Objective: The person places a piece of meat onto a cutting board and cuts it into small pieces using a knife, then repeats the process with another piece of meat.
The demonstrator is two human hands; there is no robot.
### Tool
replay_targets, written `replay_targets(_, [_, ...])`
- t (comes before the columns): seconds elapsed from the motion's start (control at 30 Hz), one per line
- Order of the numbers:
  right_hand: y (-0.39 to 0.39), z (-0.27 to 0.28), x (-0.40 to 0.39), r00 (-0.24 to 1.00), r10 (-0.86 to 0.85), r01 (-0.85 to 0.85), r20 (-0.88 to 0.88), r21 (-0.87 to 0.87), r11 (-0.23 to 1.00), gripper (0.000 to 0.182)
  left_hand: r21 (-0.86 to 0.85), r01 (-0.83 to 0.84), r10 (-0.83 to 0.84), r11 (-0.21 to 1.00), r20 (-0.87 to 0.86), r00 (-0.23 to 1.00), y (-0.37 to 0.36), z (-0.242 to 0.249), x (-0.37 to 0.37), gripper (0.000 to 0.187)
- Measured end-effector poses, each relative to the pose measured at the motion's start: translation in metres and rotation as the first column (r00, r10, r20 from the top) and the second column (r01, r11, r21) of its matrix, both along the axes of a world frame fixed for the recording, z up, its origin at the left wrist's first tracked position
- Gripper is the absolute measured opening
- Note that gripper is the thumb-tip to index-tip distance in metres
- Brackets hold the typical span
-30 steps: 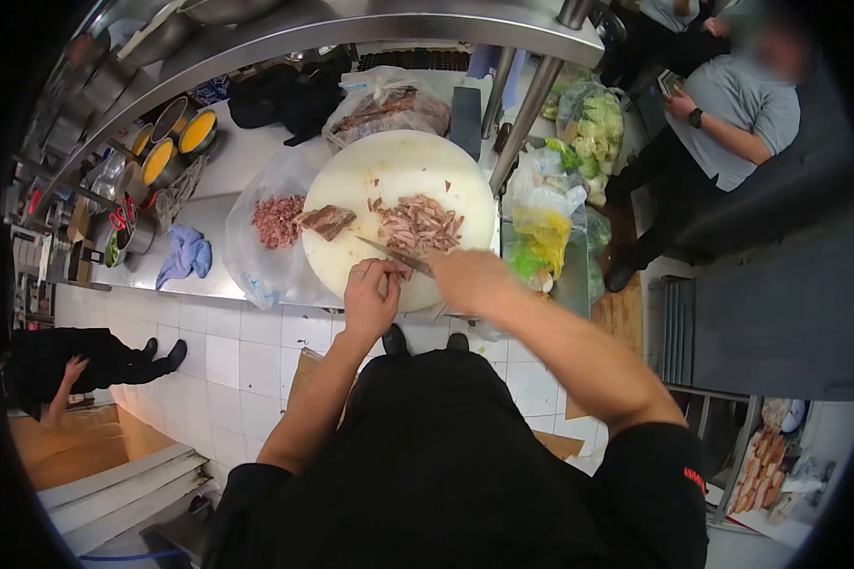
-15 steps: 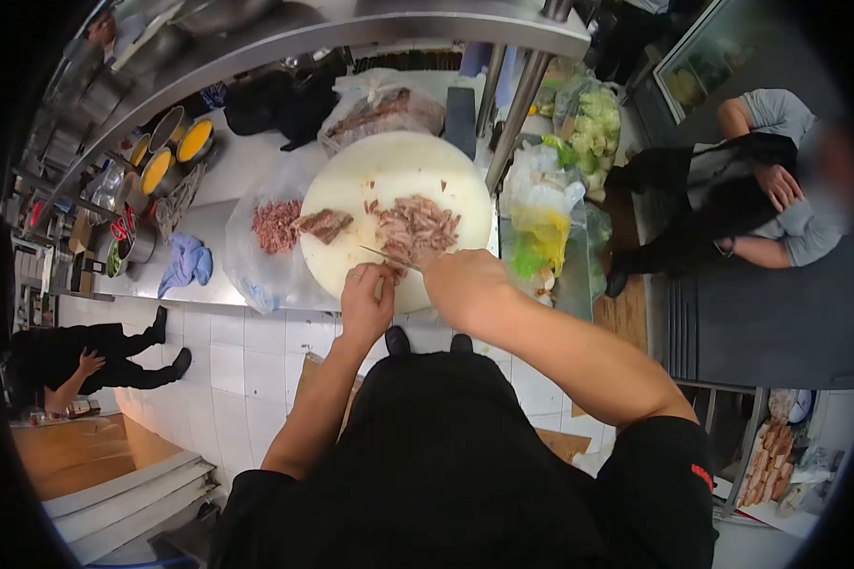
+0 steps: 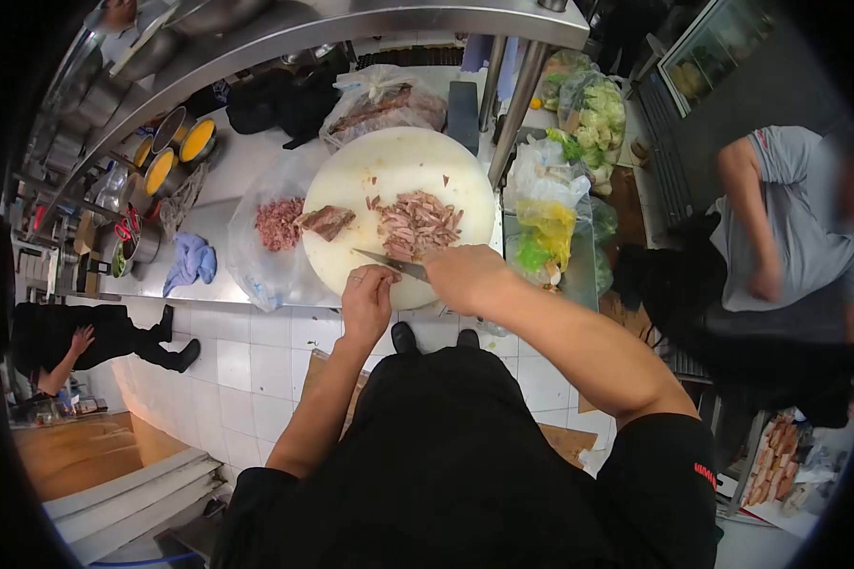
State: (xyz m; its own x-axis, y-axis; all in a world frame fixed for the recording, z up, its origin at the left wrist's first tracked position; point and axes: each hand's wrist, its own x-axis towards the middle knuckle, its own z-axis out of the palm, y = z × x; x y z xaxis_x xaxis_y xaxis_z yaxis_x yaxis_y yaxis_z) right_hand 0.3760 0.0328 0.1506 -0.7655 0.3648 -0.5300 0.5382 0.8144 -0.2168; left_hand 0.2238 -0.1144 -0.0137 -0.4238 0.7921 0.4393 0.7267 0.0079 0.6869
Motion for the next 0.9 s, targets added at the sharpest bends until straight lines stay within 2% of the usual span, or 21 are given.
replay_targets(0.07, [-0.011,0.026,0.0,0.995,0.092,-0.094,0.022,0.072,0.993,0.028,-0.002,-0.021,0.021,1.0,-0.03,0.999,0.0,-0.006,-0.002,0.012])
replay_targets(0.13, [-0.017,-0.009,0.007,0.999,0.03,-0.029,-0.015,0.04,0.999,0.028,-0.01,-0.041,0.04,0.999,-0.049,0.998,-0.004,-0.012,0.0,0.013])
replay_targets(0.2, [-0.013,-0.012,0.005,0.997,-0.044,0.045,-0.057,0.018,0.999,0.027,0.031,-0.037,0.04,0.999,-0.095,0.995,-0.003,-0.01,0.001,0.014])
replay_targets(0.37, [-0.02,0.021,0.002,0.998,0.048,-0.049,0.033,0.04,0.998,0.031,0.002,-0.018,0.018,1.0,-0.09,0.996,-0.005,-0.009,0.0,0.014])
replay_targets(0.4, [-0.018,0.007,0.002,0.999,0.045,-0.046,0.031,0.037,0.998,0.031,-0.005,-0.032,0.031,0.999,-0.079,0.996,-0.006,-0.01,0.001,0.014])
replay_targets(0.47, [0.0,-0.026,0.008,0.997,-0.056,0.053,-0.058,-0.055,0.997,0.028,-0.003,-0.001,0.001,1.0,-0.094,0.996,-0.004,-0.009,-0.003,0.012])
replay_targets(0.53, [0.017,-0.014,0.019,0.992,-0.081,0.071,-0.095,-0.109,0.991,0.028,-0.004,0.028,-0.029,1.0,-0.104,0.994,-0.008,-0.005,-0.007,0.011])
replay_targets(0.6, [0.033,-0.001,0.039,0.97,-0.145,0.108,-0.195,-0.187,0.976,0.026,-0.126,0.086,-0.1,0.988,-0.111,0.989,-0.007,0.007,-0.018,0.05])
replay_targets(0.63, [0.042,0.002,0.046,0.969,-0.143,0.108,-0.199,-0.177,0.978,0.026,-0.116,0.087,-0.1,0.989,-0.114,0.988,0.0,0.013,-0.022,0.05])
replay_targets(0.7, [0.057,0.005,0.056,0.944,-0.257,0.286,-0.209,0.121,0.951,0.028,-0.197,0.054,-0.112,0.979,-0.3,0.947,0.02,0.022,-0.033,0.123])
replay_targets(0.73, [0.065,-0.002,0.056,0.942,-0.259,0.289,-0.211,0.125,0.949,0.028,-0.193,0.056,-0.114,0.98,-0.302,0.947,0.034,0.021,-0.043,0.123])
replay_targets(0.8, [0.082,-0.033,0.051,0.936,-0.297,0.353,-0.192,0.452,0.82,0.04,-0.327,0.139,-0.218,0.935,-0.219,0.951,0.074,0.009,-0.065,0.165])
replay_targets(0.9, [0.072,-0.091,0.03,0.955,-0.238,0.298,-0.18,0.541,0.787,0.045,-0.385,0.142,-0.238,0.912,-0.215,0.947,0.113,0.014,-0.076,0.169])
